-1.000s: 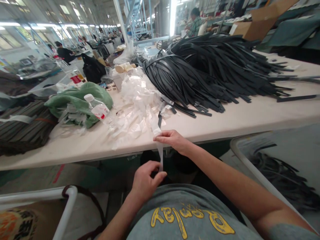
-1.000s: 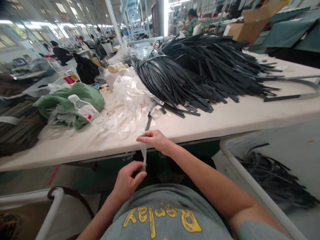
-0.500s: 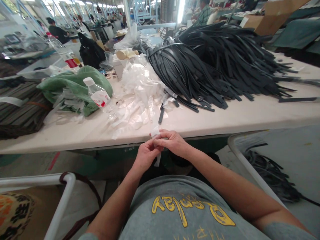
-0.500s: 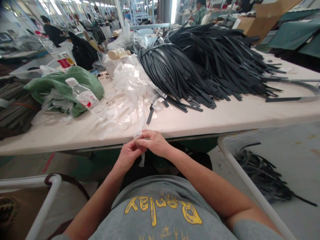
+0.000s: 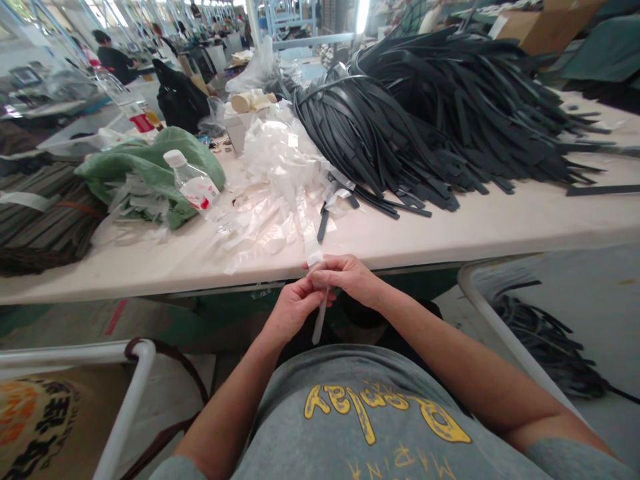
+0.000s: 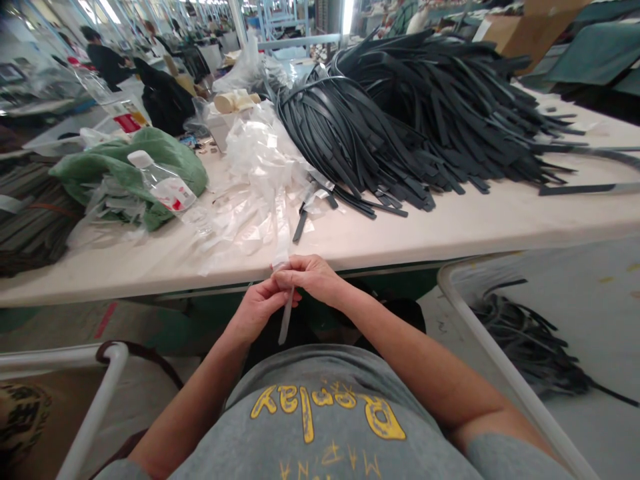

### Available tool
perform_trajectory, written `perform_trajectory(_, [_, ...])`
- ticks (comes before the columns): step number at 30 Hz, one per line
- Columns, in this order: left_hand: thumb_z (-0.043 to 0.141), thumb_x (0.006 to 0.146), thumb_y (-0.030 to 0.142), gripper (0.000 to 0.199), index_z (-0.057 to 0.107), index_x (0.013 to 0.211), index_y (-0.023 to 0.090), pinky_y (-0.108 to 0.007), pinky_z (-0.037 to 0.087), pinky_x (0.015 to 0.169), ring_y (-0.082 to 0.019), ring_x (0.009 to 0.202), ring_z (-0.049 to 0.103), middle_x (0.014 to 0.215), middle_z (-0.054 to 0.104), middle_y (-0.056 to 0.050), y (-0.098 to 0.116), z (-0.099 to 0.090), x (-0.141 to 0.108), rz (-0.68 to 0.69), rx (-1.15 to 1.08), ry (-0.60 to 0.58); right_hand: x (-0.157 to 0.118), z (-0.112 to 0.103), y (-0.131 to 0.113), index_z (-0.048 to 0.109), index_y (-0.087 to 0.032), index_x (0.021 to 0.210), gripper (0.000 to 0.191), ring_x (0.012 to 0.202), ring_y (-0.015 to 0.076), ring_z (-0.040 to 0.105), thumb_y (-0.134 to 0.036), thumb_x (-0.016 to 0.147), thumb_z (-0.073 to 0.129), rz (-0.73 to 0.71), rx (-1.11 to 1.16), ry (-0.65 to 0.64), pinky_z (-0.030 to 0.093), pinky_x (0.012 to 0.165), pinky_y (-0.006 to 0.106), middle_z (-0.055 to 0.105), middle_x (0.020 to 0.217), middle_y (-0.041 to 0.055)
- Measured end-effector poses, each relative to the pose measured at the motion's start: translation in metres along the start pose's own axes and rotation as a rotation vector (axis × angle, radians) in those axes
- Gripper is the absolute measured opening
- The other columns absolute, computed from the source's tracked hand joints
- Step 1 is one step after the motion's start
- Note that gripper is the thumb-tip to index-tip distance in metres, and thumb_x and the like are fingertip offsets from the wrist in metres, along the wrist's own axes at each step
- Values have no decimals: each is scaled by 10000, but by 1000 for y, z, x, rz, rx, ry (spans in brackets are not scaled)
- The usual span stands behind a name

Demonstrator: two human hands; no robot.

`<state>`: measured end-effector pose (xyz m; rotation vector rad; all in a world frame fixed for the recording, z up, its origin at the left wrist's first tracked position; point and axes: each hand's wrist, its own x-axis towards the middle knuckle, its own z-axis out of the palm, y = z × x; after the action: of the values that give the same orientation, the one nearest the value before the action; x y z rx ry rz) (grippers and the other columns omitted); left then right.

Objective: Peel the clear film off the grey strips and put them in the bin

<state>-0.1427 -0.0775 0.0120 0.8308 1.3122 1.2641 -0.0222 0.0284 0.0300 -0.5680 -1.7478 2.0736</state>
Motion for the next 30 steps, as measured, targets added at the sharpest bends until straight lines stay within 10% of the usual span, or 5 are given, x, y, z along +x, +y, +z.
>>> perform_trajectory(6, [787, 664, 323, 292, 737, 886, 140, -301, 487, 725, -142, 671, 614, 749, 713, -25, -5, 1, 1, -48, 5, -18, 2, -6, 1, 744, -151, 779, 227, 622, 114, 571, -370, 732, 707, -25, -33, 81, 430, 540, 230, 715, 842, 38])
perform_trajectory(12, [802, 655, 299, 287, 740, 883, 137, -258, 469, 635, -102, 584, 560, 682, 663, -4, -9, 8, -9, -170, -11, -121, 2, -14, 0, 764, -172, 808, 179, 1058, 208, 625, -338, 753, 724, -69, -54, 144, 427, 972, 341, 727, 1082, 69])
perform_trajectory(25, [686, 773, 395, 287, 771, 814, 125, -267, 433, 661, -153, 651, 590, 719, 710, -62, -28, 19, -10, -275, 182, -304, 2, -26, 14, 746, -139, 787, 302, 965, 218, 691, -414, 842, 634, -171, -318, 144, 528, 838, 296, 750, 1017, 85])
perform_trajectory(30, [735, 714, 416, 313, 740, 726, 103, -272, 441, 644, -144, 593, 577, 672, 689, -77, -35, 24, -7, -348, -5, -266, 3, -65, 7, 749, -180, 901, 214, 926, 178, 690, -323, 907, 591, -201, -638, 281, 525, 836, 261, 747, 1023, 29])
